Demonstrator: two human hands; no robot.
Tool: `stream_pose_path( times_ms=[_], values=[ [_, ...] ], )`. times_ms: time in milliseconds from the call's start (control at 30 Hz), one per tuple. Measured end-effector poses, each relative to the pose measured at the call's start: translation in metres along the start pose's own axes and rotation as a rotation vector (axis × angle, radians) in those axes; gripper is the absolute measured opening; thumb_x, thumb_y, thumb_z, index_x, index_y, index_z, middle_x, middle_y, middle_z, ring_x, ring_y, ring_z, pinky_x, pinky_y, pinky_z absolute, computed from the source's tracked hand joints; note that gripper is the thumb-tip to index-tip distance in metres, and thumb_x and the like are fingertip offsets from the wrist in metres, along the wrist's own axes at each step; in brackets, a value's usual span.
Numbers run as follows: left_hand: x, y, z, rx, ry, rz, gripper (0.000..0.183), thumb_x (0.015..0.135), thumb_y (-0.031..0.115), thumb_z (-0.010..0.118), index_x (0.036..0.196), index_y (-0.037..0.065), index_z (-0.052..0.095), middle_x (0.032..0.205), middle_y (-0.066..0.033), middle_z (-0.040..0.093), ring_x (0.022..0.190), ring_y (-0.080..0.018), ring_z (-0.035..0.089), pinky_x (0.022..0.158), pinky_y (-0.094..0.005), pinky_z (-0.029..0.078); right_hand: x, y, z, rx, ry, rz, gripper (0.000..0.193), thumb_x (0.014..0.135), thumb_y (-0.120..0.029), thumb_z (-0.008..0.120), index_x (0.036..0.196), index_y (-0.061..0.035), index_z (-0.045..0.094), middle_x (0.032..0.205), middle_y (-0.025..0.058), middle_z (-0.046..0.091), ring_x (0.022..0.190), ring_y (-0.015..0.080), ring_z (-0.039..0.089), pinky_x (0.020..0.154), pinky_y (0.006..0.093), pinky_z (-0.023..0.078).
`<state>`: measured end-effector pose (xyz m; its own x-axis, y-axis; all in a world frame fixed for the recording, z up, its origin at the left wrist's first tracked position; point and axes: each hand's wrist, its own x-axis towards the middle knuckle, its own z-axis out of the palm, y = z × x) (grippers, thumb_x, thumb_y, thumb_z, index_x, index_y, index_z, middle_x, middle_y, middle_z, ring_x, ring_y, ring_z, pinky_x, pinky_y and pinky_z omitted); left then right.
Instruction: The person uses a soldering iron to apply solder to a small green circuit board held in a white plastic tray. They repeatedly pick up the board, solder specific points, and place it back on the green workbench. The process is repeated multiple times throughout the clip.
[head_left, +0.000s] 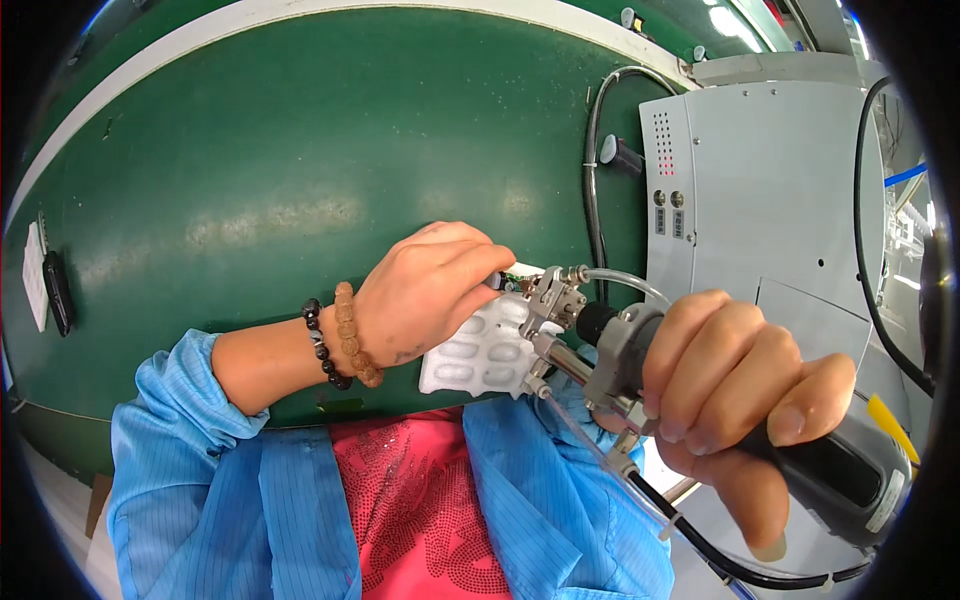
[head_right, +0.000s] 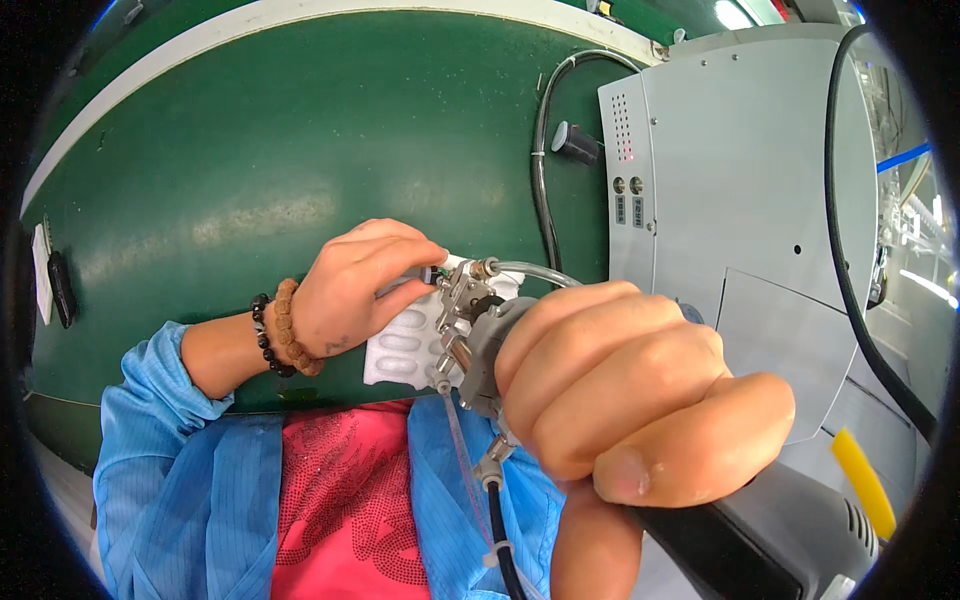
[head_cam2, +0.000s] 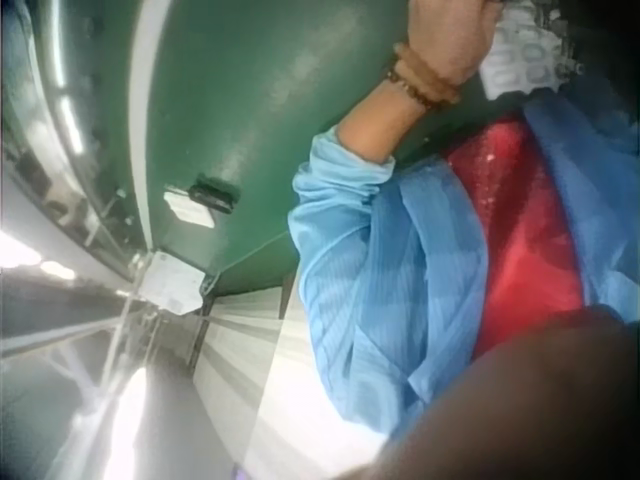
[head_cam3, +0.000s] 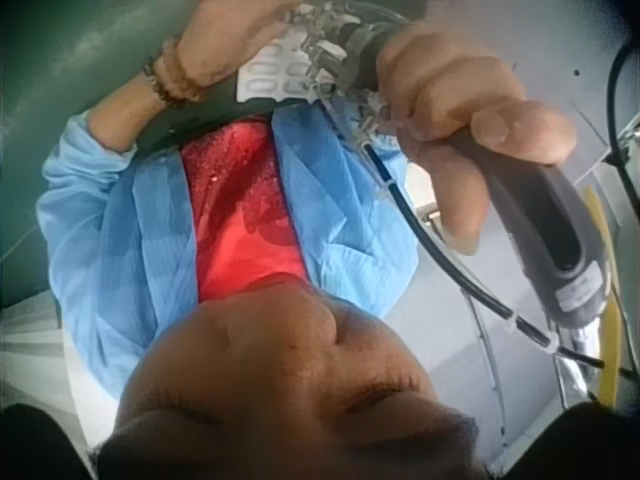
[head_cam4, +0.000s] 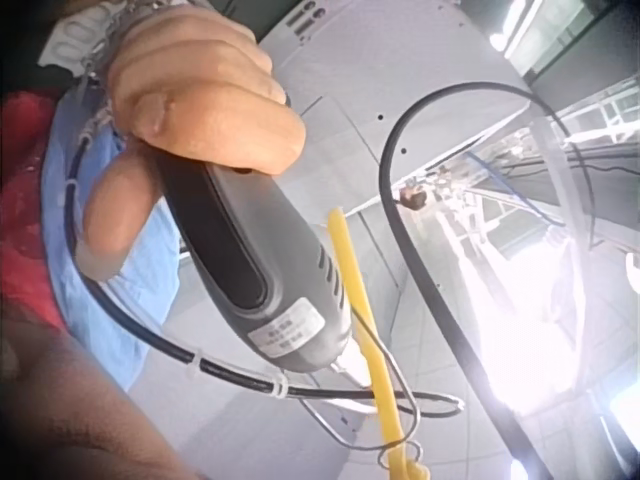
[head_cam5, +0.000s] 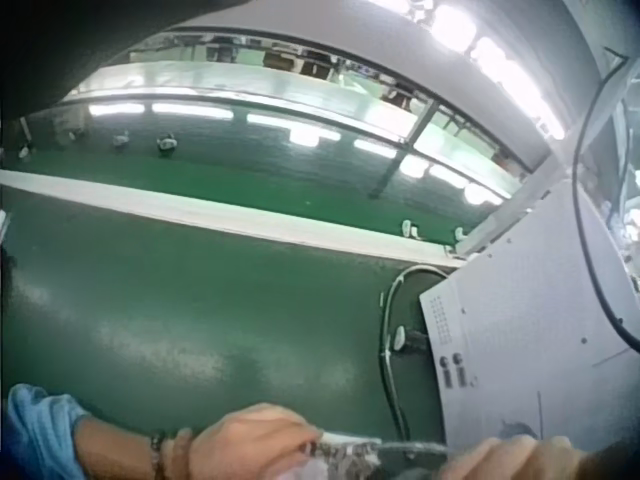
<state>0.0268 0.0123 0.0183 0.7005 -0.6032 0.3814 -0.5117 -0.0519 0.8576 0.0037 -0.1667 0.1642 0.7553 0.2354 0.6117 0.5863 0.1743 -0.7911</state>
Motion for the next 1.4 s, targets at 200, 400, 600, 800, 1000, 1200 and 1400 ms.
stream_pose_path(
  times_ms=[200, 400, 600, 800, 1000, 1200, 1400],
  values=[
    [0.002, 0.002, 0.002, -0.029, -0.025, -0.013, 0.037, 0.072, 0.003, 0.078, 0.107, 0.002, 0.065, 0.097, -0.0133, 0.068, 0.090, -0.0306, 0.066, 0.078, -0.0389, 0.053, 0.005, -0.005, 0.001, -0.065, -0.010, 0.062, 0.052, 0.083, -0.051, 0.071, 0.107, -0.0123, 0.045, 0.069, -0.0015, 0.056, 0.053, 0.0087, 0.057, 0.047, 0.0220, 0.047],
    [-0.004, 0.001, 0.002, -0.009, -0.012, -0.034, 0.035, 0.075, 0.005, 0.078, 0.107, 0.002, 0.065, 0.096, -0.0132, 0.068, 0.089, -0.0303, 0.066, 0.078, -0.0385, 0.053, -0.009, -0.038, -0.006, 0.059, 0.072, -0.067, 0.050, 0.083, -0.044, 0.078, 0.103, -0.0073, 0.051, 0.065, -0.0014, 0.057, 0.049, 0.0096, 0.055, 0.047, 0.0221, 0.049],
    [-0.002, 0.003, 0.000, 0.021, -0.024, -0.039, 0.032, 0.077, 0.007, 0.077, 0.107, 0.003, 0.066, 0.097, -0.0128, 0.068, 0.091, -0.0303, 0.066, 0.079, -0.0386, 0.054, -0.020, -0.059, -0.009, 0.015, 0.214, -0.172, 0.049, 0.083, -0.042, 0.079, 0.100, -0.0035, 0.053, 0.062, 0.0007, 0.055, 0.049, 0.0095, 0.054, 0.047, 0.0211, 0.050],
    [0.005, 0.012, -0.007, 0.051, 0.058, 0.084, 0.032, 0.075, 0.007, 0.079, 0.106, 0.003, 0.069, 0.100, -0.0130, 0.070, 0.093, -0.0301, 0.066, 0.081, -0.0394, 0.054, -0.024, -0.058, -0.018, -0.018, 0.203, -0.243, 0.052, 0.085, -0.045, 0.075, 0.103, -0.0037, 0.049, 0.063, 0.0015, 0.055, 0.049, 0.0090, 0.053, 0.045, 0.0199, 0.049],
    [0.035, 0.030, -0.066, 0.112, 0.086, -0.011, 0.027, 0.077, 0.003, 0.078, 0.103, 0.002, 0.072, 0.096, -0.0129, 0.072, 0.088, -0.0289, 0.068, 0.078, -0.0370, 0.053, -0.023, -0.050, -0.022, -0.076, 0.222, -0.250, 0.051, 0.087, -0.044, 0.073, 0.101, -0.0046, 0.045, 0.062, 0.0009, 0.054, 0.047, 0.0090, 0.053, 0.041, 0.0201, 0.047],
    [0.127, -0.074, -0.161, 0.638, 0.362, -0.170, 0.027, 0.086, 0.014, 0.074, 0.110, 0.003, 0.069, 0.102, -0.0100, 0.071, 0.089, -0.0221, 0.065, 0.082, -0.0332, 0.052, -0.025, -0.048, -0.022, -0.088, 0.231, -0.250, 0.050, 0.086, -0.042, 0.075, 0.100, -0.0053, 0.043, 0.062, 0.0015, 0.055, 0.047, 0.0102, 0.054, 0.041, 0.0213, 0.047],
    [0.221, -0.110, -0.098, 0.699, 0.171, 0.288, 0.029, 0.089, 0.014, 0.068, 0.116, 0.004, 0.064, 0.119, -0.0154, 0.067, 0.110, -0.0346, 0.062, 0.096, -0.0430, 0.050, -0.022, -0.046, -0.024, -0.006, 0.230, -0.199, 0.040, 0.086, -0.027, 0.078, 0.092, -0.0025, 0.047, 0.068, 0.0060, 0.054, 0.047, 0.0155, 0.053, 0.042, 0.0274, 0.047]
  ],
)
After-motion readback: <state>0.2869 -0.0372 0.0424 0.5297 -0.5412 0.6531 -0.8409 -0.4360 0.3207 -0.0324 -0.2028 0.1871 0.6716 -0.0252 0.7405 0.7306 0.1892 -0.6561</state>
